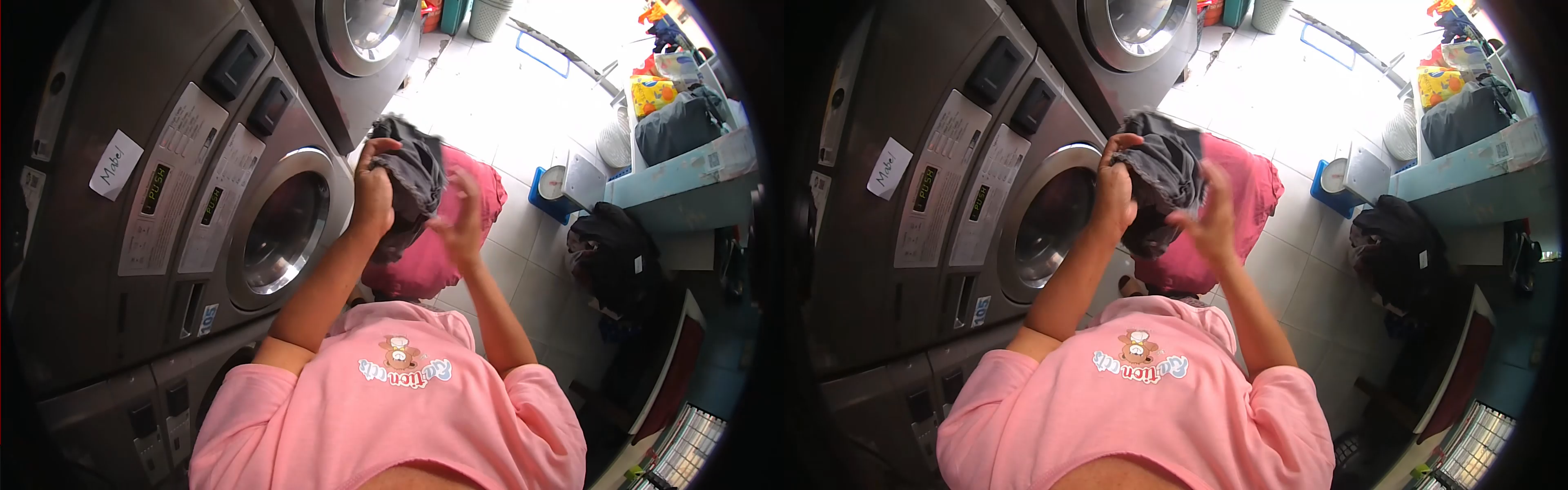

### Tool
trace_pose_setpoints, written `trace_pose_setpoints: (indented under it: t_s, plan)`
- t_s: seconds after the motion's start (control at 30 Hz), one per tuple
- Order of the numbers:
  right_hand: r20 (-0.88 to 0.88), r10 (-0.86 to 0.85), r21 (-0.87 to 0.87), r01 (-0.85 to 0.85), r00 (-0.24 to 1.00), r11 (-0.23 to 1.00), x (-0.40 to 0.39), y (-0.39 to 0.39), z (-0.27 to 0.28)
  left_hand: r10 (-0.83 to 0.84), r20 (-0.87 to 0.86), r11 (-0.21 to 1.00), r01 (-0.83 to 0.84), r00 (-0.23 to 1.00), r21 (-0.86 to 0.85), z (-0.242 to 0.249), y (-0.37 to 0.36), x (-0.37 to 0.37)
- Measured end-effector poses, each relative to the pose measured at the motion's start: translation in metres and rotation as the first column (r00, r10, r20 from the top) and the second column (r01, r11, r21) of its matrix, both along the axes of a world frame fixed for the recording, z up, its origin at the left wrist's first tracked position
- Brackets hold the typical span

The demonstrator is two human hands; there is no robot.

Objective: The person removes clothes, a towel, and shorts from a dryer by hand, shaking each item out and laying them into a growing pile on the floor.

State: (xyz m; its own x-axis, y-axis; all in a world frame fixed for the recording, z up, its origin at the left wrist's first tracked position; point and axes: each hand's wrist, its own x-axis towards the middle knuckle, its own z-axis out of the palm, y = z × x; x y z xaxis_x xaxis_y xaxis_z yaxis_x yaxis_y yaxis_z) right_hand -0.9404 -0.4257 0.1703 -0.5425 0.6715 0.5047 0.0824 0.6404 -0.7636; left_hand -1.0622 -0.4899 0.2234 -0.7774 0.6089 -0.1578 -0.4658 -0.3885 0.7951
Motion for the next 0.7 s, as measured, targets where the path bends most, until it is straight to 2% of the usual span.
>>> trace_pose_setpoints:
  t_s: [0.03,0.07,0.1,0.13,0.17,0.23,0.3,0.37,0.4,0.43,0.5,0.53,0.57,0.6,0.63,0.67,0.7]
  plan:
    - [-0.014,0.053,-0.006,-0.053,0.998,0.999,-0.003,-0.009,-0.007,-0.076,0.005,0.997,0.076,0.997,0.012,0.008,0.000,0.007]
    - [-0.028,0.107,-0.012,-0.107,0.994,0.994,-0.007,-0.018,-0.014,-0.153,-0.109,0.988,0.154,0.982,0.002,0.005,0.002,0.014]
    - [-0.058,0.085,-0.233,-0.096,0.995,0.968,-0.015,-0.017,-0.039,-0.273,-0.097,0.961,0.268,0.957,-0.060,0.019,-0.001,0.026]
    - [-0.088,0.058,-0.439,-0.091,0.994,0.894,-0.020,-0.012,-0.053,-0.239,-0.343,0.970,0.210,0.908,-0.119,0.015,0.001,0.028]
    - [-0.087,0.054,-0.440,-0.087,0.995,0.894,-0.022,-0.008,-0.046,-0.203,-0.569,0.978,0.135,0.797,-0.160,0.011,0.002,0.029]
    - [-0.031,0.145,-0.326,-0.147,0.989,0.934,-0.024,-0.002,-0.018,-0.137,-0.531,0.990,0.099,0.836,-0.099,0.024,-0.002,0.016]
    - [-0.011,0.143,-0.296,-0.139,0.990,0.945,-0.022,0.002,0.007,-0.103,-0.813,0.985,-0.057,0.573,-0.165,0.038,-0.013,-0.002]
    - [-0.210,0.165,-0.567,-0.257,0.964,0.782,-0.022,0.004,0.022,-0.111,-0.875,0.988,-0.046,0.471,-0.150,0.041,-0.021,-0.006]
    - [-0.338,0.223,-0.665,-0.399,0.914,0.631,-0.022,0.007,0.020,-0.113,-0.874,0.988,-0.041,0.472,-0.150,0.036,-0.023,-0.005]
    - [-0.338,0.219,-0.665,-0.397,0.915,0.632,-0.021,0.005,0.023,-0.116,-0.881,0.985,-0.064,0.458,-0.163,0.025,-0.024,-0.005]
    - [-0.488,0.335,-0.755,-0.582,0.806,0.302,-0.018,-0.001,0.038,-0.121,-0.888,0.981,-0.084,0.443,-0.175,0.001,-0.027,-0.009]
    - [-0.517,0.391,-0.743,-0.626,0.762,0.237,-0.018,-0.004,0.040,-0.263,-0.710,0.959,0.096,0.653,-0.267,-0.011,-0.030,-0.015]
    - [-0.516,0.388,-0.744,-0.624,0.764,0.239,-0.018,-0.007,0.038,-0.406,-0.470,0.908,0.289,0.784,-0.302,-0.008,-0.032,-0.017]
    - [-0.528,0.359,-0.757,-0.618,0.770,0.212,-0.019,-0.009,0.033,-0.462,-0.327,0.878,0.373,0.824,-0.299,-0.006,-0.036,-0.016]
    - [-0.538,0.331,-0.769,-0.612,0.775,0.183,-0.018,-0.011,0.029,-0.463,-0.326,0.878,0.374,0.824,-0.300,-0.003,-0.035,-0.012]
    - [-0.576,0.318,-0.771,-0.630,0.753,0.095,-0.015,-0.013,0.027,-0.375,-0.430,0.918,0.264,0.821,-0.296,0.003,-0.032,-0.005]
    - [-0.576,0.318,-0.771,-0.630,0.753,0.095,-0.016,-0.018,0.023,-0.285,-0.529,0.948,0.153,0.799,-0.279,0.006,-0.030,-0.001]
